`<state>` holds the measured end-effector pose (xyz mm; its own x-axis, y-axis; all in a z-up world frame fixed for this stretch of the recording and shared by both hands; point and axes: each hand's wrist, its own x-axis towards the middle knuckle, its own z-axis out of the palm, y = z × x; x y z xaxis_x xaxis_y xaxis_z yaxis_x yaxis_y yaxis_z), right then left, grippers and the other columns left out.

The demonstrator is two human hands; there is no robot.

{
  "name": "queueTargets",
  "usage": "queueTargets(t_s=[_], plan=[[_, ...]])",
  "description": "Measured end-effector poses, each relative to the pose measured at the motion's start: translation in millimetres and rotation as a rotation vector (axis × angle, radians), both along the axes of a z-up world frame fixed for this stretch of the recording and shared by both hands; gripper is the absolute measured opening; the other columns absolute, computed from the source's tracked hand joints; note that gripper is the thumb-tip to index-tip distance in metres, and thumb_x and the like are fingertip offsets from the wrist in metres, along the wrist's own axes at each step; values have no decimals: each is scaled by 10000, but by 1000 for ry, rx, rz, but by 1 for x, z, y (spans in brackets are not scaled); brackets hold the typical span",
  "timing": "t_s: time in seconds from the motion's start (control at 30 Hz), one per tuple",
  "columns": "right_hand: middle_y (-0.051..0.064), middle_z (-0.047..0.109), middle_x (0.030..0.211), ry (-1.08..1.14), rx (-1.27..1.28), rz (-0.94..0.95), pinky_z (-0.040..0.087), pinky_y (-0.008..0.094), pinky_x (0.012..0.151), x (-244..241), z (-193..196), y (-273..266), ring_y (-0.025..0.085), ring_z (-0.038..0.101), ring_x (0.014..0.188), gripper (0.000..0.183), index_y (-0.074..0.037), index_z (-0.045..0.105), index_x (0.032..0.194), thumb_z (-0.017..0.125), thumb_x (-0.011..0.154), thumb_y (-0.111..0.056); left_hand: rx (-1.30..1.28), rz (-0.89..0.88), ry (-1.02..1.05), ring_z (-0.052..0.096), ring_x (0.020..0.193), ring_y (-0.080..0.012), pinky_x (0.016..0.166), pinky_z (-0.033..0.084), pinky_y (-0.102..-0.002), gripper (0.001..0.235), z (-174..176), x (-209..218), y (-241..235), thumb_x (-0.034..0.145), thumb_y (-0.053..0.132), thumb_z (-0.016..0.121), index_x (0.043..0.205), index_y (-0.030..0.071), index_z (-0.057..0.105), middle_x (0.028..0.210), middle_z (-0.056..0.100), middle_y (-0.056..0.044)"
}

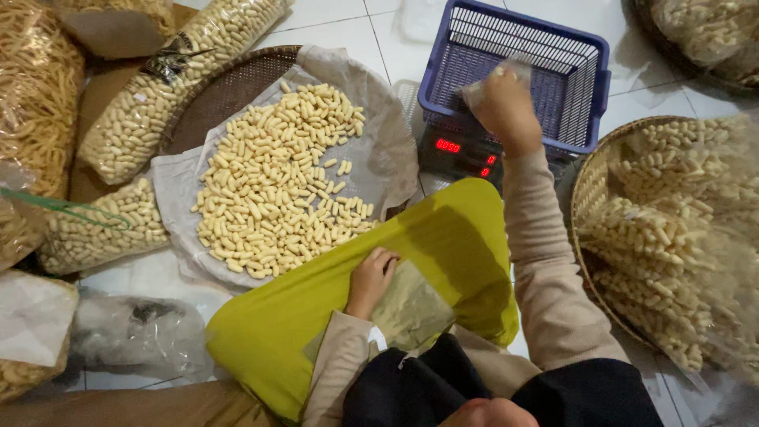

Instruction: The person scoops small, cylindrical snack pieces from a large woven basket into clear plastic bags, weighs each bag on a digital scale, and places the filled bags into a blue basket. The process is repeated multiple times.

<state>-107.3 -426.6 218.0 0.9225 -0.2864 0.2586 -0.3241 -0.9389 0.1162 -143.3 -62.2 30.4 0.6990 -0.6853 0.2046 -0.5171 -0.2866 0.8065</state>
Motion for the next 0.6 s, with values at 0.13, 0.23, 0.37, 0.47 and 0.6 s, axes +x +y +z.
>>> queueTargets(t_s=[0.13, 0.23, 0.37, 0.47, 0.6], plan=[[284, 678, 968, -103, -272, -40, 577, 482, 675, 19, -66, -29, 423, 693, 842, 390, -137, 709, 1054, 633, 671, -145, -9, 4, 10, 682, 888, -330, 739, 552, -415, 106, 0, 2, -1, 933, 164, 665, 990, 114, 739, 988, 698, -79], [243, 679, 1078, -181, -325, -18, 559, 414, 683, 15, -107, -47, 356, 683, 819, 286, 1, 667, 1152, 598, 922, -153, 8, -7, 17, 686, 890, -327, 738, 552, -417, 111, -2, -1, 3, 932, 162, 660, 989, 117, 743, 990, 704, -76], [124, 676, 1047, -207, -132, -234, 577, 437, 695, 17, -114, -58, 324, 703, 845, 261, -27, 657, 1197, 615, 985, -174, 20, -5, 44, 684, 886, -332, 731, 550, -422, 113, -2, 0, 0, 930, 164, 663, 991, 113, 744, 991, 703, -80], [88, 671, 1011, -150, -309, -263, 583, 382, 579, 17, -95, -49, 277, 712, 768, 303, -55, 657, 1230, 651, 961, -193, 46, 1, 54, 684, 882, -331, 724, 549, -422, 115, -3, 0, -1, 927, 169, 664, 990, 116, 745, 992, 705, -79], [52, 666, 1025, -280, -459, -248, 589, 313, 576, 5, -52, -22, 221, 731, 853, 386, -64, 634, 1259, 686, 915, -233, 29, 23, 55, 690, 885, -324, 723, 555, -412, 119, -4, 0, -2, 919, 175, 659, 982, 125, 746, 997, 715, -70]])
